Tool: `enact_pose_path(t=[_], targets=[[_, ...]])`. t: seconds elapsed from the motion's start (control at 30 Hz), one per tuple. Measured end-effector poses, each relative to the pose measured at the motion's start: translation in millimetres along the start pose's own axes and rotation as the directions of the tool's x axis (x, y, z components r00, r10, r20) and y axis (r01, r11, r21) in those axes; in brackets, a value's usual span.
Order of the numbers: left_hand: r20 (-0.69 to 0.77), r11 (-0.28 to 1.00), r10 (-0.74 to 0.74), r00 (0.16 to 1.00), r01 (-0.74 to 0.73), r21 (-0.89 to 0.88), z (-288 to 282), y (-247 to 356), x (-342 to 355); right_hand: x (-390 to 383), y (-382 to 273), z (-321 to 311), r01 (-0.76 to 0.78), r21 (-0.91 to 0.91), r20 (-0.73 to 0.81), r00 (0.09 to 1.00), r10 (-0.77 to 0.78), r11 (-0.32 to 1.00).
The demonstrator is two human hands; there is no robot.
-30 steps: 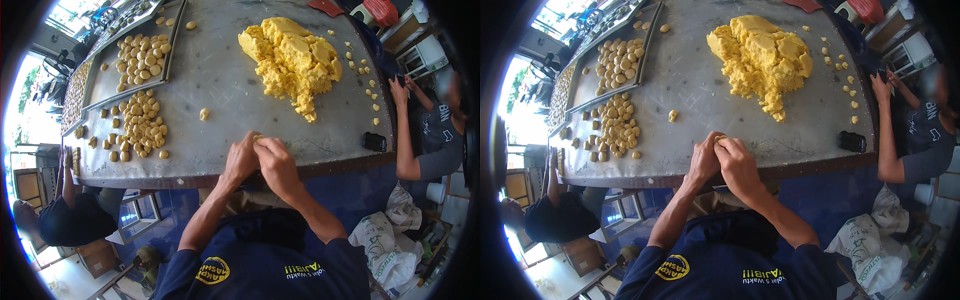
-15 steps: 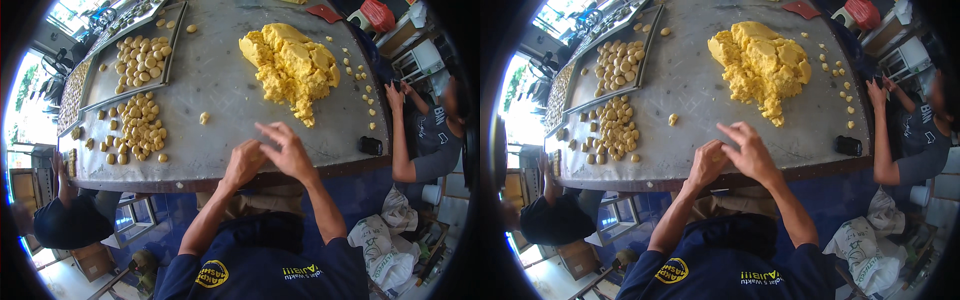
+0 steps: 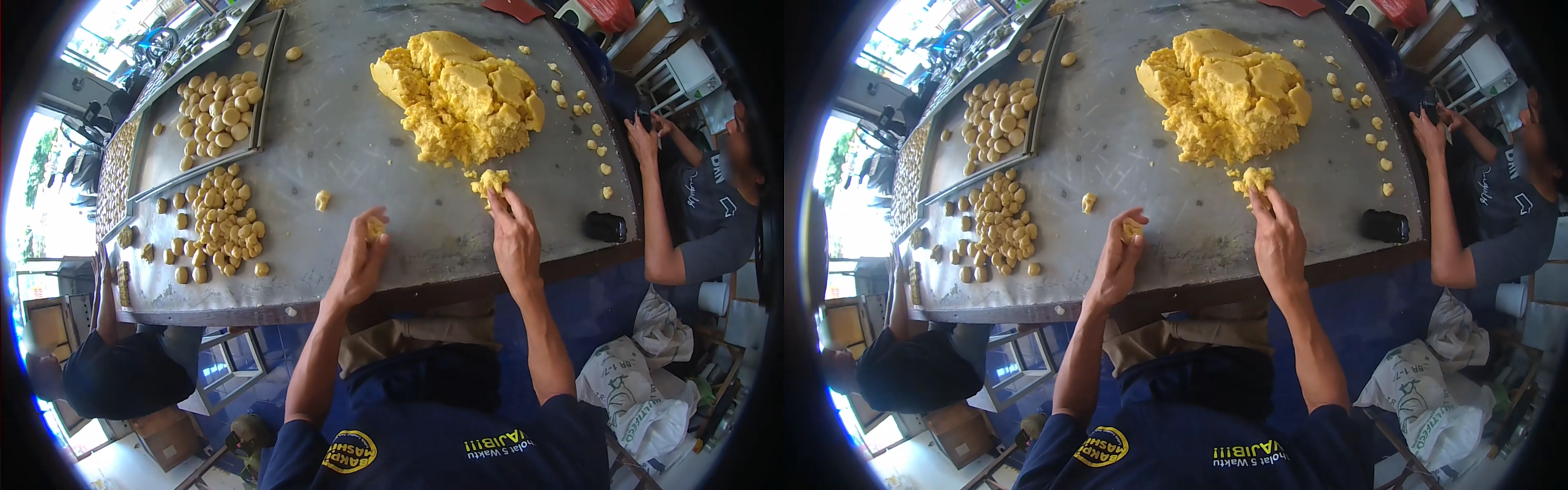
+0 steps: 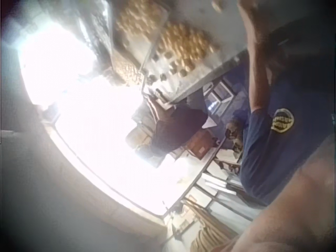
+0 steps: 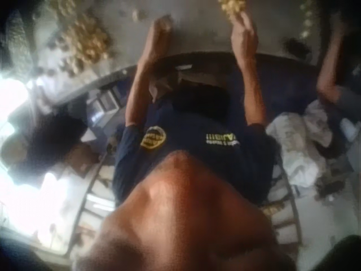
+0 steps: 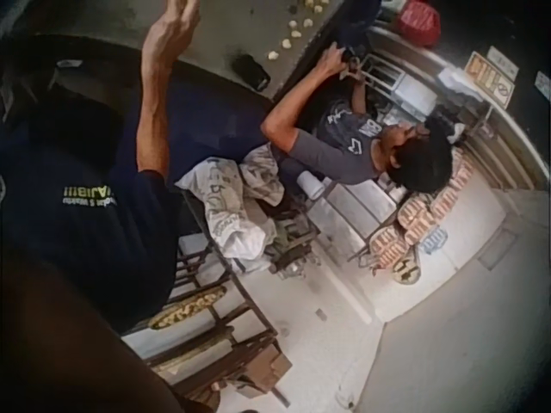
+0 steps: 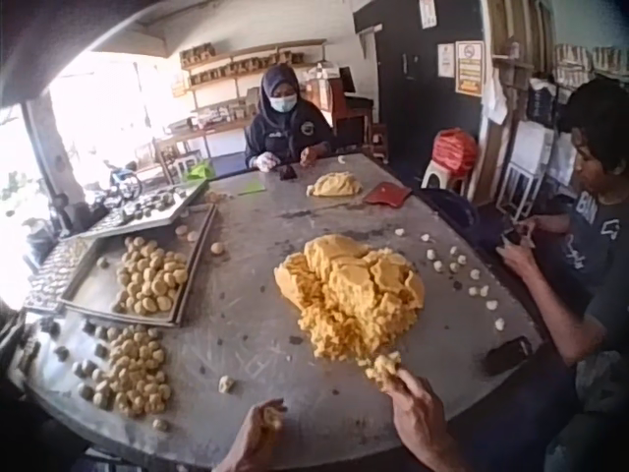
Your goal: The person rolls and shapes small balls of yellow dough by hand on a metal table, placing them into a tray.
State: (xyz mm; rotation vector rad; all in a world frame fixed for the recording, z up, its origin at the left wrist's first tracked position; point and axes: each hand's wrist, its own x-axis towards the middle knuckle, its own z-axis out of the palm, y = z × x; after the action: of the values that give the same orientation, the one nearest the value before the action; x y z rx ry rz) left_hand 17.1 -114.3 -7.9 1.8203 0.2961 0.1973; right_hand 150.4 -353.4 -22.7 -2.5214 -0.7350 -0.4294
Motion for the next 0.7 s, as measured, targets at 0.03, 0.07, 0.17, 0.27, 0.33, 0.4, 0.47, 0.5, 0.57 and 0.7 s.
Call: enact_pose_path(t=[0.03, 0.07, 0.17, 0.27, 0.33, 0.4, 0.47, 0.5, 0.57, 0.7], targets=[[0.050, 0.998, -0.061, 0.997, 0.061, 0.017, -6.0, -1.8, -1.4, -2.5, -0.3, -0.6, 0.003, 0.000, -0.003, 1.000, -0.003, 1.000], [0.099, 0.992, -0.123, 0.987, 0.120, 0.037, -10.1, -3.9, -1.7, -1.8, -0.6, 0.3, -0.014, 0.038, 0.004, 1.000, 0.014, 0.999], [0.086, 0.933, 0.154, 0.984, -0.173, 0.316, -5.5, -9.2, 1.8, 8.7, -2.4, 2.3, -0.049, 0.102, 0.013, 0.999, 0.048, 0.994], [0.063, 0.765, 0.346, 0.936, -0.321, 0.558, -4.0, -6.2, 8.4, 16.5, -3.8, 5.3, -0.065, 0.124, 0.000, 0.998, 0.065, 0.990], [0.010, 0.747, 0.334, 0.942, -0.271, 0.607, -9.2, -5.4, 11.0, 23.5, 1.7, 0.1, -0.087, 0.196, 0.002, 0.996, 0.088, 0.977], [-0.072, 0.786, 0.281, 0.957, -0.186, 0.590, -17.6, -8.3, 11.3, 31.3, 4.2, -8.0, -0.240, 0.349, 0.080, 0.971, 0.226, 0.906], [-0.152, 0.829, 0.283, 0.947, -0.162, 0.535, -17.4, -11.7, 9.1, 36.6, 17.3, -4.6, -0.363, 0.503, 0.147, 0.930, 0.336, 0.784], [-0.191, 0.850, 0.281, 0.940, -0.152, 0.505, -17.6, -13.0, 7.0, 37.9, 22.3, -2.7, -0.409, 0.582, 0.206, 0.910, 0.360, 0.703], [-0.185, 0.840, 0.302, 0.935, -0.170, 0.515, -17.7, -12.1, 4.2, 47.9, 22.9, -7.6, -0.483, 0.704, 0.320, 0.870, 0.375, 0.520], [-0.032, 0.745, 0.228, 0.973, -0.153, 0.649, -36.7, 7.2, 40.1, 58.1, 0.6, -5.7, -0.222, 0.408, 0.205, 0.967, 0.148, 0.886]])
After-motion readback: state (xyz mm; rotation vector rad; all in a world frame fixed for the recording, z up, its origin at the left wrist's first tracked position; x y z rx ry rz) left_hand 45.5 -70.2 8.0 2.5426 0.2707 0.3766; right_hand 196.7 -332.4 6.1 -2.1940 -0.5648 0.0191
